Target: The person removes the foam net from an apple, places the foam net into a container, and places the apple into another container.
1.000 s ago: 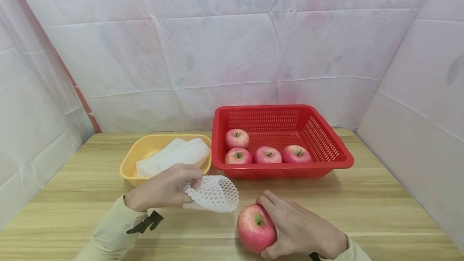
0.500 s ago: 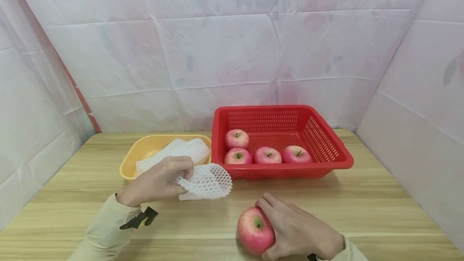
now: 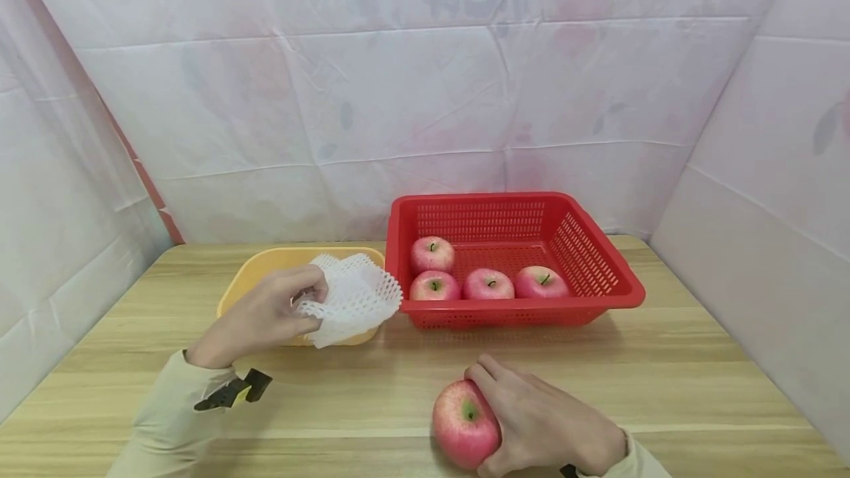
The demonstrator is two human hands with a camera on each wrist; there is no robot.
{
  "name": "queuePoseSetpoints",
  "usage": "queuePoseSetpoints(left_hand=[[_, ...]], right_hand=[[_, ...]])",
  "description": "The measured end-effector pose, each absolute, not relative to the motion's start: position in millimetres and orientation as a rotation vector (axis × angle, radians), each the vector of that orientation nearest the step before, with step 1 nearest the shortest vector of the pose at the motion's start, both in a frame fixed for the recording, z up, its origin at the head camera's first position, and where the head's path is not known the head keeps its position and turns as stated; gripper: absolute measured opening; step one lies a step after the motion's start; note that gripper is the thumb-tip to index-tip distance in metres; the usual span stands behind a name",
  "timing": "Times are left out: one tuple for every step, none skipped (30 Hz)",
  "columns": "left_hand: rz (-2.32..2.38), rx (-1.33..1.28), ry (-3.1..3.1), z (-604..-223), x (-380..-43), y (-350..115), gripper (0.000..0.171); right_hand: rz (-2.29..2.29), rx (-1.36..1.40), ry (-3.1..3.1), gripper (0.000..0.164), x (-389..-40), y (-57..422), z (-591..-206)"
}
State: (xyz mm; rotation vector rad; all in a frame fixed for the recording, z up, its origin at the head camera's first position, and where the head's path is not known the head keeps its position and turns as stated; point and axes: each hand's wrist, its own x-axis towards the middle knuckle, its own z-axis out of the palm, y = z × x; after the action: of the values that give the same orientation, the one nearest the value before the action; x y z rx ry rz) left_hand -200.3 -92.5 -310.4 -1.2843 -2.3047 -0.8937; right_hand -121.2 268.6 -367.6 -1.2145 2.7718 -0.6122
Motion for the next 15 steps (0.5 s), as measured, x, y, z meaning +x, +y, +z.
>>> queuePoseSetpoints(left_hand=[[-0.895, -1.279, -2.3, -310, -201, -94, 0.037], [-0.896, -1.275, -2.296, -310, -201, -95, 0.036], [-0.899, -1.274, -2.291, -310, -202, -96, 0.035], [-0.906, -1.273, -2.286, -310, -202, -97, 0.034], [-0.908, -1.271, -2.281, -311, -203, -98, 0.034], [-0.915, -1.269, -2.273, -311, -203, -99, 0.033], [-0.917, -1.266, -2.264, -311, -204, -100, 0.033], [-0.919, -1.262, -2.256, -311, -205, -101, 0.033], [-0.925, -1.254, -2.249, -311, -206, -102, 0.033], [-0.934, -1.248, -2.242, -311, -206, -104, 0.033], [-0.941, -1.236, -2.239, -311, -207, -105, 0.032], [-0.949, -1.22, -2.239, -311, -208, -107, 0.032], [-0.954, -1.201, -2.243, -311, -208, -108, 0.032], [-0.955, -1.178, -2.246, -311, -209, -110, 0.031], [-0.949, -1.15, -2.247, -311, -210, -112, 0.03]], right_hand=[[-0.607, -1.216, 2.774, 0.073, -121, 269, -368], [-0.607, -1.218, 2.773, 0.074, -121, 269, -368], [-0.605, -1.222, 2.774, 0.074, -121, 269, -368], [-0.601, -1.224, 2.776, 0.074, -121, 268, -368], [-0.597, -1.227, 2.778, 0.074, -121, 268, -368], [-0.593, -1.231, 2.779, 0.074, -121, 268, -368], [-0.588, -1.236, 2.783, 0.075, -121, 268, -368], [-0.586, -1.236, 2.779, 0.075, -121, 268, -369], [-0.585, -1.232, 2.776, 0.076, -122, 268, -369], [-0.586, -1.23, 2.774, 0.076, -122, 268, -369], [-0.59, -1.232, 2.772, 0.076, -122, 268, -369], [-0.595, -1.23, 2.768, 0.076, -122, 269, -370], [-0.602, -1.229, 2.766, 0.077, -122, 269, -370], [-0.61, -1.226, 2.764, 0.077, -122, 269, -370], [-0.615, -1.224, 2.762, 0.077, -122, 269, -371]])
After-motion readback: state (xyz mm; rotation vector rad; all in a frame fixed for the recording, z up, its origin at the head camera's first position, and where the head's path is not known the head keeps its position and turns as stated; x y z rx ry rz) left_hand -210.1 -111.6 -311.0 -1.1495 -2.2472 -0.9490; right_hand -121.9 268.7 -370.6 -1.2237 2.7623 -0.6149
